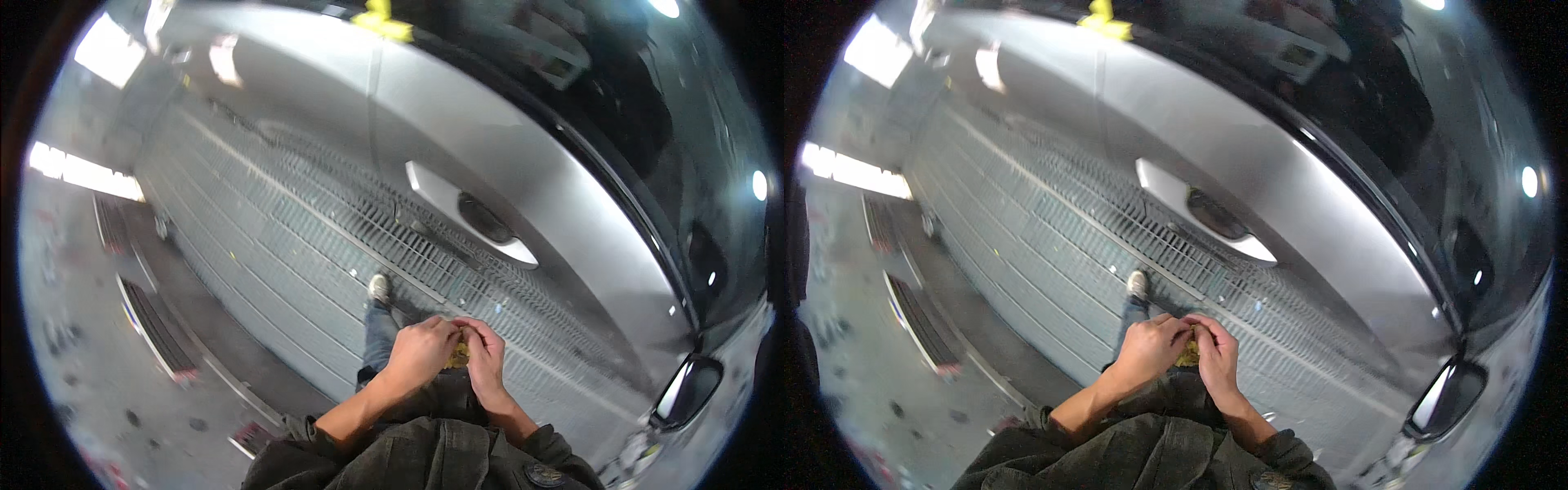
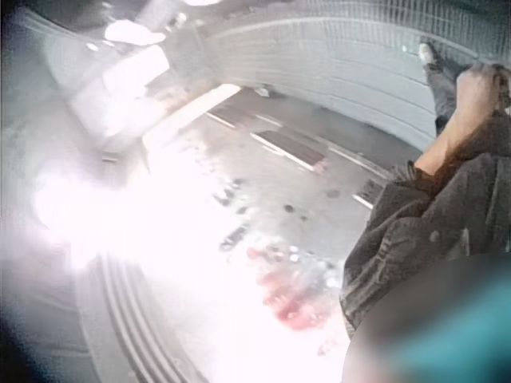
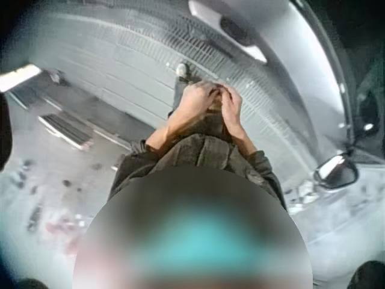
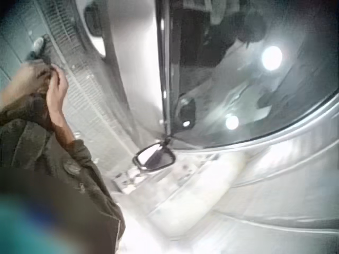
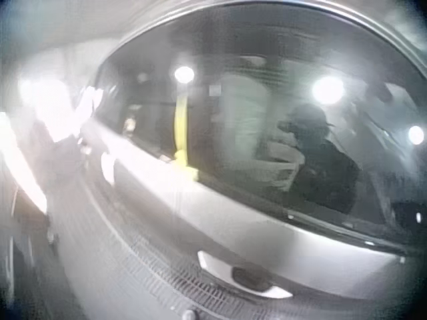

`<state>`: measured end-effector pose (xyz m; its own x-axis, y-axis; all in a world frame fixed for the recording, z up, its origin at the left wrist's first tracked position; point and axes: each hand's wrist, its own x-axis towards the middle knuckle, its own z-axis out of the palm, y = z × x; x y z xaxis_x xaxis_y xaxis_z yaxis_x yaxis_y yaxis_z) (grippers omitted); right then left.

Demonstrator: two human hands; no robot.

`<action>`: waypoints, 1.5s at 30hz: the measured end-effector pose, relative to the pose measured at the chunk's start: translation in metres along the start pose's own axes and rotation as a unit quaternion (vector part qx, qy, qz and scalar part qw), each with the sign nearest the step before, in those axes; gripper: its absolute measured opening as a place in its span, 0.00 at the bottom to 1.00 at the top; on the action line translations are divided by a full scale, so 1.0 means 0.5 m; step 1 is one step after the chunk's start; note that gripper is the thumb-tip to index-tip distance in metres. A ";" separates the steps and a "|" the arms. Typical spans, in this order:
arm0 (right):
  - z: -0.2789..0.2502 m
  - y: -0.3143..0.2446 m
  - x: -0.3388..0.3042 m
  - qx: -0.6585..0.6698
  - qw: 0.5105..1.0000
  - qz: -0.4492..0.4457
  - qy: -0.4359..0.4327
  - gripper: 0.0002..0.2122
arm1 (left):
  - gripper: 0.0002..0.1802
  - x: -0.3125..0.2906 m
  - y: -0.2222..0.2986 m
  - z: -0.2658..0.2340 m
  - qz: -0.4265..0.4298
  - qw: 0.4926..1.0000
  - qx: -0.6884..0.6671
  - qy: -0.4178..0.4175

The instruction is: The person applies yellow masking tape around the driver-side door handle and along the door frame of a silver car. They then open the door and continue applying tape to the door edge and interior frame.

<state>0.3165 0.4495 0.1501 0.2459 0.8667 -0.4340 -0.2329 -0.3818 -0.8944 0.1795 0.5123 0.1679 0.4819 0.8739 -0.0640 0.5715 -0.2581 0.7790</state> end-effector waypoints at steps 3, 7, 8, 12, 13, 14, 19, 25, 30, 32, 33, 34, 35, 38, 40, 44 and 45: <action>-0.016 0.032 0.005 -0.001 0.996 0.069 0.049 0.10 | 0.09 -0.010 -0.028 0.029 -0.019 0.999 -0.024 0.039; -0.036 0.037 -0.013 -0.054 0.978 0.187 0.076 0.13 | 0.06 0.013 -0.091 0.065 -0.031 0.946 -0.279 0.164; -0.047 0.047 -0.017 -0.066 0.971 0.223 0.062 0.13 | 0.06 0.025 -0.110 0.074 -0.028 0.933 -0.302 0.196; -0.031 0.076 0.002 -0.127 0.937 0.324 0.020 0.15 | 0.06 0.069 -0.174 0.090 -0.100 0.838 -0.455 0.284; -0.024 0.072 0.006 -0.151 0.928 0.340 0.001 0.14 | 0.06 0.082 -0.181 0.095 -0.118 0.820 -0.484 0.280; -0.015 0.077 0.010 -0.165 0.922 0.350 0.018 0.13 | 0.06 0.098 -0.187 0.094 -0.133 0.802 -0.513 0.275; -0.020 0.104 0.004 -0.159 0.892 0.421 0.043 0.12 | 0.07 0.166 -0.193 0.078 -0.152 0.744 -0.593 0.269; 0.028 0.087 0.012 -0.458 0.792 0.389 -0.107 0.23 | 0.08 0.249 -0.157 0.049 -0.142 0.700 -0.654 0.250; 0.028 0.063 0.008 -0.356 0.828 0.409 -0.139 0.19 | 0.10 0.273 -0.137 0.013 -0.219 0.685 -0.674 0.166; 0.031 0.051 0.015 -0.306 0.841 0.427 -0.130 0.17 | 0.11 0.271 -0.135 0.009 -0.218 0.676 -0.683 0.169; 0.036 0.049 0.014 -0.292 0.849 0.426 -0.116 0.16 | 0.11 0.269 -0.136 0.008 -0.219 0.670 -0.688 0.170; 0.042 0.046 0.012 -0.277 0.856 0.424 -0.102 0.15 | 0.11 0.269 -0.138 0.009 -0.212 0.673 -0.689 0.165; 0.046 0.051 0.007 -0.269 0.868 0.408 -0.084 0.14 | 0.11 0.272 -0.141 0.014 -0.205 0.675 -0.690 0.161; 0.032 0.057 0.003 -0.229 0.887 0.390 -0.093 0.12 | 0.11 0.282 -0.154 0.016 -0.203 0.682 -0.688 0.141; 0.023 0.060 0.004 -0.196 0.892 0.393 -0.110 0.11 | 0.11 0.285 -0.159 0.014 -0.203 0.689 -0.684 0.126; 0.036 0.057 0.007 -0.173 0.890 0.411 -0.099 0.11 | 0.10 0.288 -0.162 0.017 -0.196 0.692 -0.685 0.117; 0.043 0.054 0.007 -0.178 0.887 0.416 -0.089 0.11 | 0.10 0.290 -0.160 0.020 -0.195 0.688 -0.689 0.117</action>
<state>0.2907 0.4491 0.1265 -0.0314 0.2619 -0.9646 0.0544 -0.9632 -0.2633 0.2104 0.6556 0.0898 0.2574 0.8498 -0.4599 -0.6222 0.5099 0.5940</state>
